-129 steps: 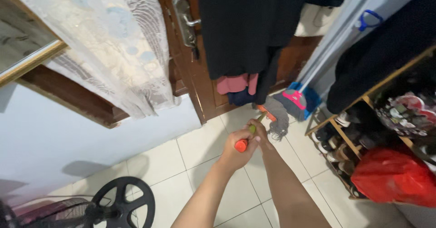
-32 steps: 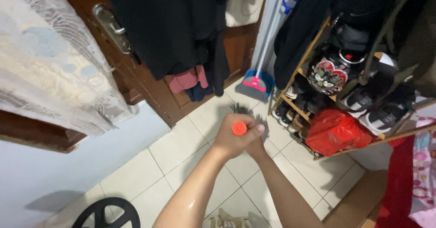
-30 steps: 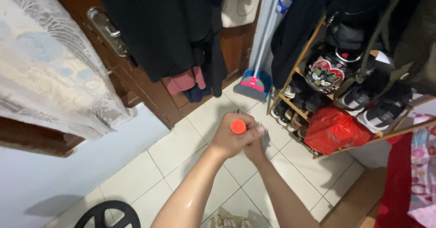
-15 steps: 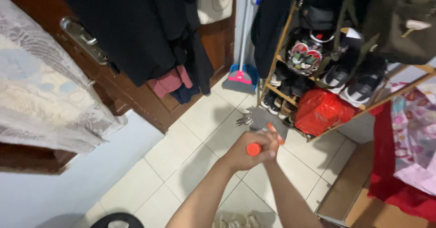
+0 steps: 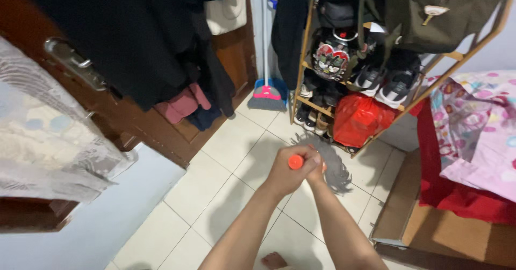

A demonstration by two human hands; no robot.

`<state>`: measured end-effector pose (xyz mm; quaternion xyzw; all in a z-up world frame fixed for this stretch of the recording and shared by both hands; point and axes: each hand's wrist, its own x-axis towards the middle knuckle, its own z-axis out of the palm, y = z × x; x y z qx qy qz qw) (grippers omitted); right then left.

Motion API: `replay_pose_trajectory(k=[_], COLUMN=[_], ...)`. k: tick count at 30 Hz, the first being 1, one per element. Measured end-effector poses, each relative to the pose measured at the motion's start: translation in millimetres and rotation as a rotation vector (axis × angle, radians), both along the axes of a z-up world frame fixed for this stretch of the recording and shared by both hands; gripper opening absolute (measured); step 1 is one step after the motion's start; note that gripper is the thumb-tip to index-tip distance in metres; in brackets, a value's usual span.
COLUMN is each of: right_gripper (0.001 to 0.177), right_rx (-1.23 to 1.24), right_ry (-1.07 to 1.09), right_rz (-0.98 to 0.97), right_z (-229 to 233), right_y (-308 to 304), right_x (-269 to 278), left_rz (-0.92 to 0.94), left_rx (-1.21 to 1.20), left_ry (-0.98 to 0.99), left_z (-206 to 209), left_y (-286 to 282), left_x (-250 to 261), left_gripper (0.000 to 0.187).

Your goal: The person mops the tiled floor using a mop, moving it around the legs of a standing fan, under a desk, and near a kitchen shelf.

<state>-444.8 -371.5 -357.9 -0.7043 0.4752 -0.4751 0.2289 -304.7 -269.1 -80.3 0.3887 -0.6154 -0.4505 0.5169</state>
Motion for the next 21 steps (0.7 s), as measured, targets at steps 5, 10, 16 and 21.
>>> replay_pose_trajectory(k=[5, 10, 16, 21], right_gripper=[0.016, 0.021, 0.021, 0.018], right_rx=[0.314, 0.398, 0.218, 0.13], right_ry=[0.008, 0.212, 0.123, 0.013], right_rz=[0.063, -0.308, -0.732, -0.955], right_z=[-21, 4, 2, -10], right_y=[-31, 3, 50, 41], right_x=[-36, -65, -94, -148], left_rz=[-0.049, -0.237, -0.395, -0.513], left_rx=[0.041, -0.027, 0.038, 0.102], left_ry=[-0.042, -0.09, 0.004, 0.017], left_z=[-30, 0, 29, 14], left_y=[-14, -59, -83, -84], left_x=[-19, -35, -80, -144], left_gripper=[0.034, 0.037, 0.031, 0.031])
